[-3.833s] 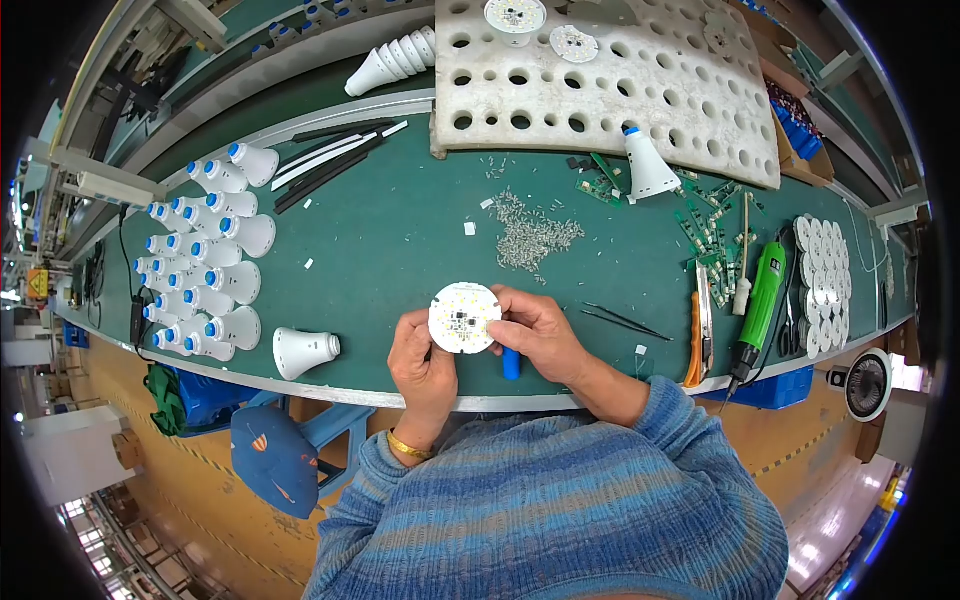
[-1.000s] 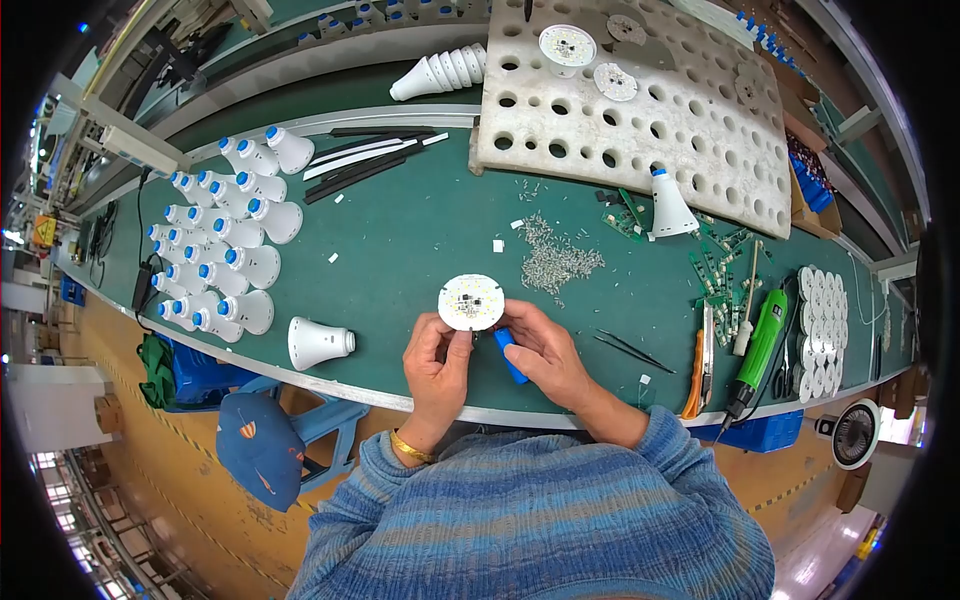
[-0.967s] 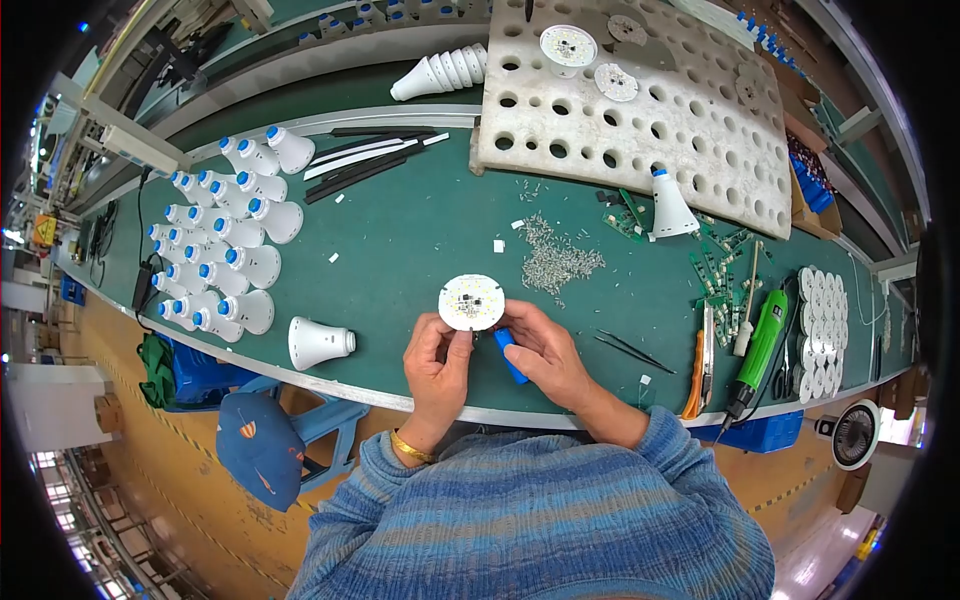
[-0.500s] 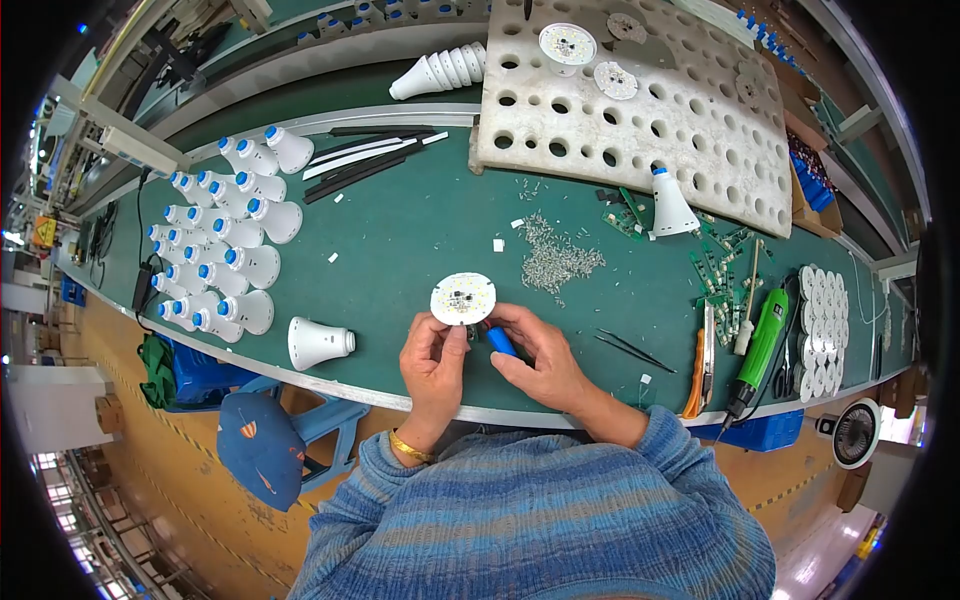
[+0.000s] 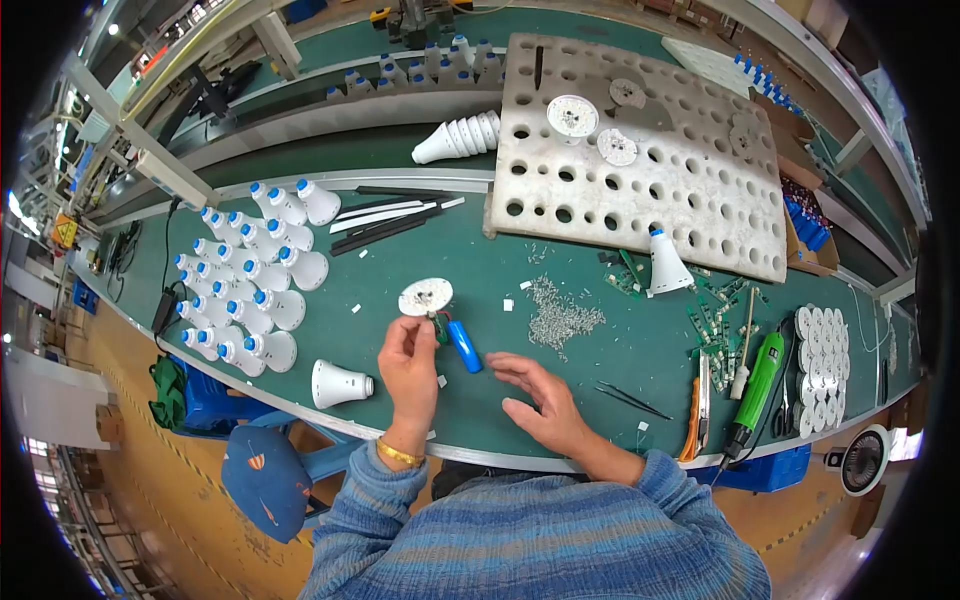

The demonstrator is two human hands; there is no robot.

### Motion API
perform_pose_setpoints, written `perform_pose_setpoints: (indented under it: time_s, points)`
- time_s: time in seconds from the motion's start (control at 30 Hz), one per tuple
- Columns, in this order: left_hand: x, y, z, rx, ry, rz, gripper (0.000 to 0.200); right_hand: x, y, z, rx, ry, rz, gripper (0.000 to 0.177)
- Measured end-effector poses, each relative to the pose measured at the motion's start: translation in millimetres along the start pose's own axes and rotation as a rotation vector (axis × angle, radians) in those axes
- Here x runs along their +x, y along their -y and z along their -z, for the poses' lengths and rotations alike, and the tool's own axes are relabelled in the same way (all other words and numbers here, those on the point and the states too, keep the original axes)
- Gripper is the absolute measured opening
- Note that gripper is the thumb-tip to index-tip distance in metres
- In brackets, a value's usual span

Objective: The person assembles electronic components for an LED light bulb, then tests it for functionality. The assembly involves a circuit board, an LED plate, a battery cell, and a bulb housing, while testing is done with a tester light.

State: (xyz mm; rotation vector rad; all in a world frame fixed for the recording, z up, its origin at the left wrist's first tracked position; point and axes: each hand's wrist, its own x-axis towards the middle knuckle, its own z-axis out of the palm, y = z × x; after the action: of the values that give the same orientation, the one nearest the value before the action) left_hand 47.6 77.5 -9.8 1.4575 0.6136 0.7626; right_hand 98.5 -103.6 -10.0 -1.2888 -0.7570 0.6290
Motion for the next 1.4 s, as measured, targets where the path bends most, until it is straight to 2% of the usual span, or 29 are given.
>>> perform_pose_setpoints:
  time_s: [0.2, 0.3, 0.47, 0.7, 0.8, 0.87, 0.97, 1.1, 1.27, 1.4]
  points:
    - [52, 17, -17, 0.135, -0.033, -0.076, 0.009, -2, -3, 2, 0.002, 0.011, -0.02, 0.039]
    - [62, 18, -31, 0.031, -0.067, -0.056, 0.013, -2, -9, -1, 0.01, -0.023, 0.007, 0.04]
    - [57, 34, -37, 0.011, -0.056, -0.173, 0.02, -3, -9, 2, -0.034, -0.007, -0.017, 0.037]
    - [52, 33, -30, 0.124, -0.012, -0.215, 0.017, -2, -5, -1, -0.071, -0.066, 0.069, 0.032]
    - [58, 39, -29, 0.133, -0.006, -0.214, 0.015, -4, -13, -3, 0.027, -0.023, -0.011, 0.031]
    - [57, 34, -31, 0.195, 0.02, -0.295, 0.016, -3, -14, -6, 0.005, -0.026, 0.017, 0.029]
    - [57, 32, -30, 0.165, 0.004, -0.259, 0.016, -5, -9, -8, -0.013, -0.028, 0.076, 0.026]
    - [61, 39, -26, 0.124, -0.041, -0.229, 0.018, -19, 32, 4, -0.06, 0.015, 0.158, 0.025]
    - [58, 34, -27, 0.144, -0.044, -0.225, 0.022, -71, 131, 68, -0.272, 0.052, 0.207, 0.031]
    - [66, 47, -22, 0.094, -0.038, -0.202, 0.024, -96, 174, 147, -0.614, -0.175, 0.004, 0.031]
